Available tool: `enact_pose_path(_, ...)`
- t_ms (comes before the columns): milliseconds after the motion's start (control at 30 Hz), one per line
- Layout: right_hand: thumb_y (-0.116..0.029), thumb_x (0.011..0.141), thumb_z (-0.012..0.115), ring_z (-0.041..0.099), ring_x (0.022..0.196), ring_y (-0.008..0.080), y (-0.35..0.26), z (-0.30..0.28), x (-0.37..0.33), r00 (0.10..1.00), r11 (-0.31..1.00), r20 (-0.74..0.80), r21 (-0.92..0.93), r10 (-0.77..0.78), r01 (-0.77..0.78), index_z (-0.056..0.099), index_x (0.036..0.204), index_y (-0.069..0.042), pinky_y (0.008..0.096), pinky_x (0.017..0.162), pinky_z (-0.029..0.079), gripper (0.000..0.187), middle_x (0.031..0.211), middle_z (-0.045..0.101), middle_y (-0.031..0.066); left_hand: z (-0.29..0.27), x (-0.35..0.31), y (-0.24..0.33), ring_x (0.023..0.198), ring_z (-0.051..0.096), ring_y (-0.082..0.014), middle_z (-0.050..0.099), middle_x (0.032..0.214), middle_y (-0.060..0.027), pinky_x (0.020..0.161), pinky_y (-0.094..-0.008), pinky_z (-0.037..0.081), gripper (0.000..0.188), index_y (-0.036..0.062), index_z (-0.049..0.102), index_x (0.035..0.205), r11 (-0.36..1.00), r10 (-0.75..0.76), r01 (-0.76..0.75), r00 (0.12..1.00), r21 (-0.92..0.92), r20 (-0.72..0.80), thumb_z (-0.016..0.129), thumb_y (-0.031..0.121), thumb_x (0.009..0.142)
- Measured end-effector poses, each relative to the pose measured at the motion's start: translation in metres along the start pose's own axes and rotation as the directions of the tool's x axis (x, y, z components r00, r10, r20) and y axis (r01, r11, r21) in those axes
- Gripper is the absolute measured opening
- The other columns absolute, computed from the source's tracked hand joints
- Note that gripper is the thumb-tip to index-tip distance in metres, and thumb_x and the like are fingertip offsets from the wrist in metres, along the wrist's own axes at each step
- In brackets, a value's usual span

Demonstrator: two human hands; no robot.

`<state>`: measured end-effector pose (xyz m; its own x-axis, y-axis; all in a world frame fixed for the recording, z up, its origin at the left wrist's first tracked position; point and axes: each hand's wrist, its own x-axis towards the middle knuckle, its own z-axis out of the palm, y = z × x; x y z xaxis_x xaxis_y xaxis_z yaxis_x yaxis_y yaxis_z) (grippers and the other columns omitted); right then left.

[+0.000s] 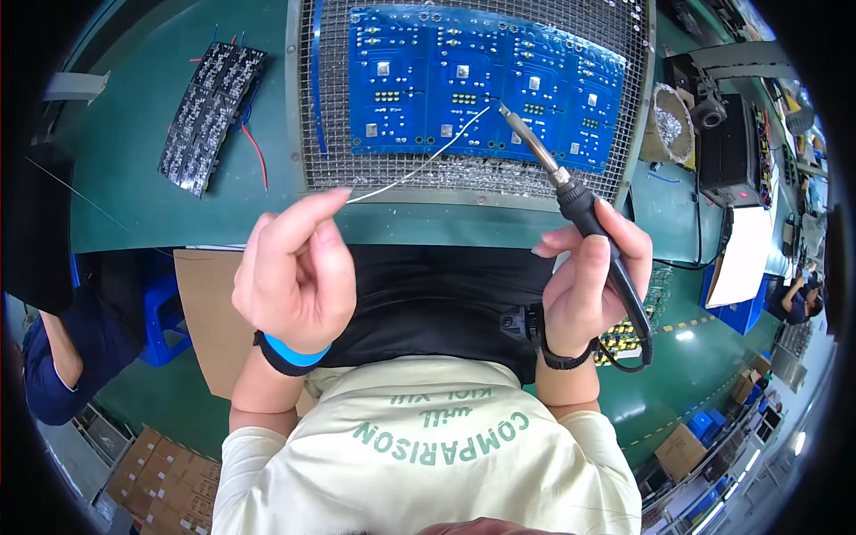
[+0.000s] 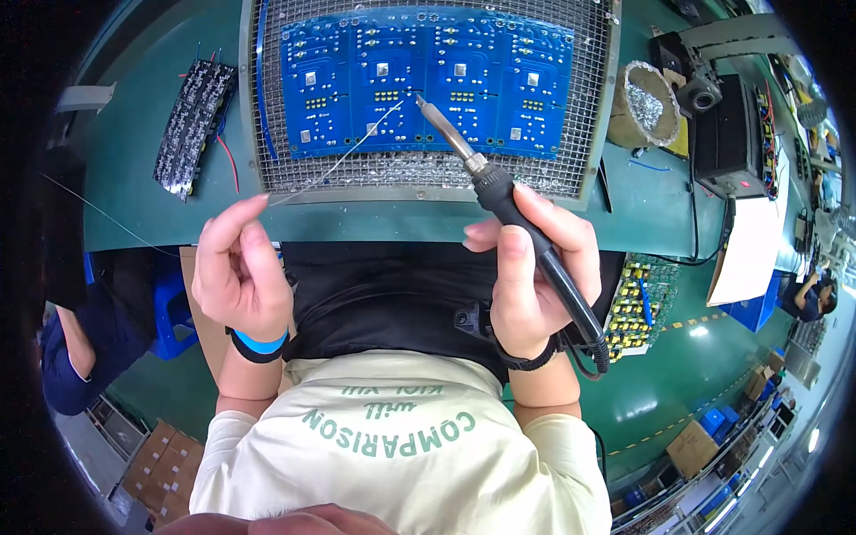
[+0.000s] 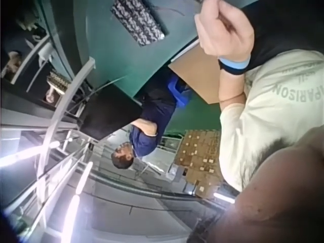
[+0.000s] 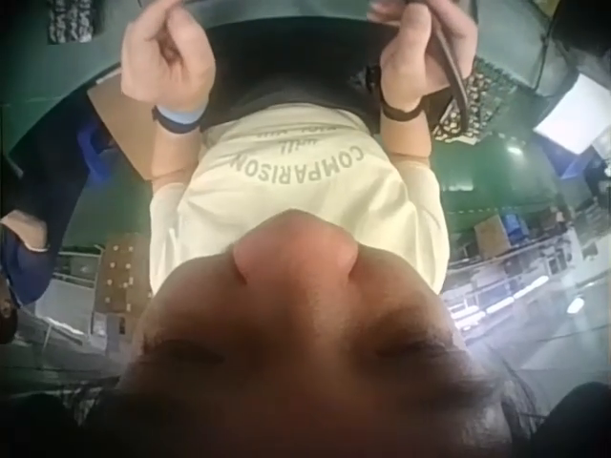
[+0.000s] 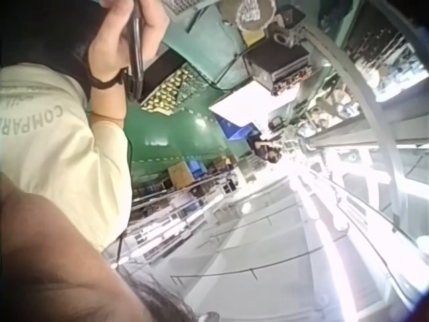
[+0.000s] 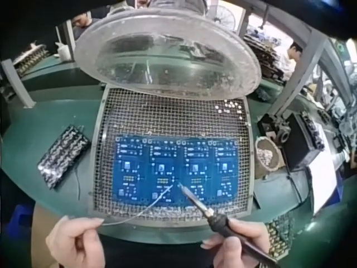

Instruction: The person picks up a circuit board and places it on a metal grate to solder components using a soldering iron and solder wire. They flip the board over to solder the reverse side before setting it aside and picking up a new board to repeat the process.

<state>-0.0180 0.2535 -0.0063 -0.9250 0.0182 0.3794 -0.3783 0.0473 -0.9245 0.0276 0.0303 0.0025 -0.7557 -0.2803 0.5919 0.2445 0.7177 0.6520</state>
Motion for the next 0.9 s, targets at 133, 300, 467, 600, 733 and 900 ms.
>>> enact_pose_path(133,-0.011,0.096,0.054,0.064,0.063,0.0205,0.002,0.002,0.0,1.0,1.0,0.029,-0.022,-0.008,0.009,0.053,0.116,0.008,0.0276,0.058,0.054,0.027,0.087,0.064,0.0192,0.003,0.004,0.0,0.047,0.04,-0.0049,0.058,0.069,-0.0017,0.042,-0.0207,0.032,0.023,0.0015,0.07,0.098,0.998,-0.019,0.017,0.999,0.06,0.037,0.06,-0.009,0.081)
enact_pose_path(300,-0.001,0.093,0.058,0.068,0.072,0.0171,0.001,0.003,-0.002,0.998,1.0,0.055,-0.008,0.006,-0.006,0.055,0.115,0.005,0.0261,0.068,0.056,0.023,0.091,0.068,0.0174,0.005,0.007,-0.001,0.047,0.042,-0.0067,0.058,0.068,-0.0019,0.043,-0.0217,0.034,0.022,0.0025,0.07,0.097,0.997,-0.03,0.026,0.998,0.076,0.057,0.061,-0.009,0.08)
enact_pose_path(467,-0.001,0.092,0.058,0.067,0.07,0.0184,-0.003,0.009,-0.002,0.998,0.993,0.068,-0.115,-0.012,0.02,0.055,0.115,0.005,0.0268,0.067,0.055,0.023,0.09,0.067,0.0179,0.006,0.008,-0.002,0.047,0.043,-0.0071,0.059,0.068,-0.002,0.043,-0.0219,0.035,0.022,0.0026,0.07,0.097,0.997,-0.021,0.016,0.998,0.077,0.061,0.062,-0.009,0.08)
enact_pose_path(600,-0.006,0.093,0.056,0.064,0.06,0.0203,-0.004,0.013,-0.003,0.998,0.979,0.029,-0.196,-0.055,0.059,0.056,0.113,0.007,0.0271,0.06,0.053,0.023,0.083,0.065,0.0189,0.009,0.01,-0.002,0.047,0.044,-0.007,0.059,0.069,-0.0023,0.043,-0.0217,0.036,0.022,0.0025,0.07,0.097,0.997,-0.019,0.015,0.998,0.074,0.059,0.061,-0.009,0.08)
enact_pose_path(733,-0.006,0.093,0.056,0.064,0.059,0.0202,-0.004,0.011,-0.003,0.999,0.983,0.007,-0.182,-0.039,0.039,0.055,0.113,0.007,0.0266,0.059,0.053,0.024,0.082,0.065,0.0188,0.01,0.01,-0.001,0.048,0.044,-0.0072,0.06,0.07,-0.0026,0.043,-0.0214,0.036,0.022,0.0024,0.07,0.097,0.998,-0.026,0.025,0.999,0.055,0.02,0.061,-0.009,0.081)
enact_pose_path(900,-0.001,0.093,0.057,0.067,0.07,0.0184,-0.003,0.003,0.002,0.999,0.999,0.026,-0.046,0.02,-0.019,0.055,0.115,0.005,0.0267,0.066,0.055,0.023,0.091,0.066,0.0179,0.011,0.015,-0.003,0.048,0.043,-0.0066,0.06,0.07,-0.0025,0.043,-0.0209,0.035,0.019,0.0014,0.07,0.097,0.998,-0.011,0.009,1.0,0.057,0.023,0.062,-0.007,0.082)
